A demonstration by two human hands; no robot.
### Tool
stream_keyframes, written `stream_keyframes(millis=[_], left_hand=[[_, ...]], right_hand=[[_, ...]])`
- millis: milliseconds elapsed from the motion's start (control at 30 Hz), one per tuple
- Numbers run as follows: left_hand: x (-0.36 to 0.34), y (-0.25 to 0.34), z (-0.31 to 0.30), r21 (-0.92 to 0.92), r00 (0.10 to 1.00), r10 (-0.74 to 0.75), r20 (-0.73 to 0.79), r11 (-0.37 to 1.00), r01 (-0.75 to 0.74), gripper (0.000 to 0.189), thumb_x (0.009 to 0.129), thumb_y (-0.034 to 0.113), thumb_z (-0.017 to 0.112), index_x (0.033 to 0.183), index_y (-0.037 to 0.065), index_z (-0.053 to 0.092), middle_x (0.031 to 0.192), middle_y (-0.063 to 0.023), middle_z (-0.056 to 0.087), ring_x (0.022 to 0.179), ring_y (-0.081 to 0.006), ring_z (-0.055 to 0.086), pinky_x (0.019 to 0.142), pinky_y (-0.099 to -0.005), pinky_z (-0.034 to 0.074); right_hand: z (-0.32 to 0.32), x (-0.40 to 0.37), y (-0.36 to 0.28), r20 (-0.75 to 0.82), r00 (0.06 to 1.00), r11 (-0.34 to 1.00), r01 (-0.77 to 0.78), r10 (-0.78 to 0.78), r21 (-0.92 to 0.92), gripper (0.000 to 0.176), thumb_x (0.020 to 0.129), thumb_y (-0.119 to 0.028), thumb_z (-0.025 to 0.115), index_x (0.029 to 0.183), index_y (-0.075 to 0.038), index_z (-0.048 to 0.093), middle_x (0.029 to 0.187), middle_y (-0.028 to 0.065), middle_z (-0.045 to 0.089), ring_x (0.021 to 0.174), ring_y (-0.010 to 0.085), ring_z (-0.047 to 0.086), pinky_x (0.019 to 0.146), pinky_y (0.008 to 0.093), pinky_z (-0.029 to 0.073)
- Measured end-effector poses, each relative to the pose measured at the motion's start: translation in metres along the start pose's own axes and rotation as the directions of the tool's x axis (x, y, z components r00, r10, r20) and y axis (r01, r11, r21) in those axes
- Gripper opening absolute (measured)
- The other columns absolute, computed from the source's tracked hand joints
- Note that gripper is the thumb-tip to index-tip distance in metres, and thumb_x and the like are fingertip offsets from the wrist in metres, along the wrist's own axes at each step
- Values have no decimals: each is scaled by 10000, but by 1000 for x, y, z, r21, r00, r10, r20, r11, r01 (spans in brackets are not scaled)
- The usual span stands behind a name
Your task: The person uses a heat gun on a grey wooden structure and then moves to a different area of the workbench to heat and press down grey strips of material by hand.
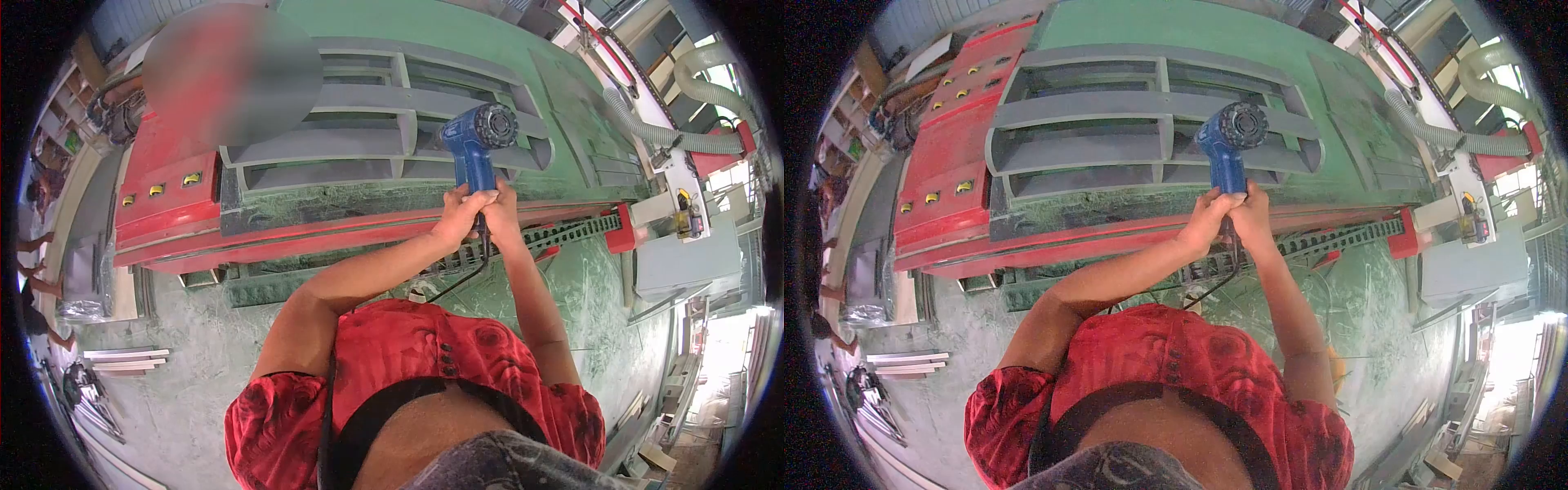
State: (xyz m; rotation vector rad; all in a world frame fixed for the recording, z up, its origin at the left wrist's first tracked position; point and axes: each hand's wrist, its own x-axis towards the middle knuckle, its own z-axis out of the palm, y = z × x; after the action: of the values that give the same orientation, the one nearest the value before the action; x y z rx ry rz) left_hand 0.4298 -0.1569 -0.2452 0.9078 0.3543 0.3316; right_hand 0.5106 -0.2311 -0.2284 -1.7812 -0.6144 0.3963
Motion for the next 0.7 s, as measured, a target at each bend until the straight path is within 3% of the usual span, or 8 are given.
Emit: stream_keyframes(millis=[100, 167, 200, 267, 400, 500, 567, 700], left_hand=[[0, 1, -5, -13, 1000, 3, 26, 1000, -2, 556, 670, 479, 666, 964, 21, 551, 654, -11, 530, 484, -78, 499, 363, -219, 399], [-4, 7, -11, 61, 987, -121, 106, 991, 115, 591, 692, 491, 637, 1119, 100, 516, 898, -33, 574, 759, -129, 557, 555, -306, 442], [-5, 8, -9, 59, 987, -121, 106, 992, 115, 591, 692, 491, 637, 1119, 100, 516, 898, -33, 574, 759, -129, 557, 555, -306, 442], [-9, 9, -6, -17, 999, -8, 41, 1000, 9, 589, 666, 492, 672, 990, 16, 548, 666, -18, 520, 496, -73, 496, 361, -211, 390], [-19, 11, -11, -10, 998, -27, 51, 1000, 27, 624, 660, 501, 680, 1035, 24, 535, 677, -15, 501, 522, -71, 505, 378, -211, 397], [-25, 14, -16, 16, 988, -62, 139, 998, 60, 669, 663, 503, 683, 1091, 16, 515, 852, -72, 474, 687, -122, 551, 484, -251, 466], [-29, 18, -15, -10, 991, 81, 108, 997, -80, 696, 673, 495, 678, 1131, 2, 502, 1038, -115, 371, 914, -194, 522, 615, -306, 501], [-26, 25, -28, 72, 960, 242, 140, 965, -254, 711, 680, 484, 674, 1162, -4, 491, 1126, -128, 265, 1056, -243, 448, 699, -332, 509]], right_hand=[[4, -3, -5, -1, 1000, 1000, -12, 12, 2, 227, 703, -77, 645, 893, 17, 562, 764, 72, 603, 686, 115, 553, 583, 301, 460], [5, -4, -4, 3, 1000, 1000, -10, 10, 4, 228, 703, -81, 645, 891, 17, 561, 763, 73, 603, 684, 116, 551, 582, 302, 459], [5, -4, -3, -7, 1000, 1000, 6, -6, -24, 228, 702, -85, 647, 888, 16, 560, 764, 72, 602, 686, 116, 550, 583, 299, 460], [7, -5, -3, -14, 1000, 998, 22, -23, -54, 229, 702, -88, 648, 886, 16, 560, 764, 71, 601, 687, 116, 549, 585, 296, 460], [9, -15, -7, 6, 998, 997, 67, -67, -23, 269, 689, -97, 678, 903, 14, 560, 777, 66, 600, 705, 114, 550, 603, 287, 462], [16, -24, -21, 15, 992, 992, 127, -127, -18, 311, 681, -112, 705, 924, 13, 558, 794, 63, 602, 721, 115, 554, 623, 282, 465], [21, -29, -36, 21, 985, 985, 170, -169, -27, 336, 678, -122, 719, 939, 15, 558, 806, 61, 605, 730, 115, 557, 636, 279, 468], [37, -31, -58, 47, 968, 966, 248, -245, -69, 384, 679, -138, 733, 981, 23, 561, 832, 56, 616, 752, 112, 565, 666, 271, 475]])
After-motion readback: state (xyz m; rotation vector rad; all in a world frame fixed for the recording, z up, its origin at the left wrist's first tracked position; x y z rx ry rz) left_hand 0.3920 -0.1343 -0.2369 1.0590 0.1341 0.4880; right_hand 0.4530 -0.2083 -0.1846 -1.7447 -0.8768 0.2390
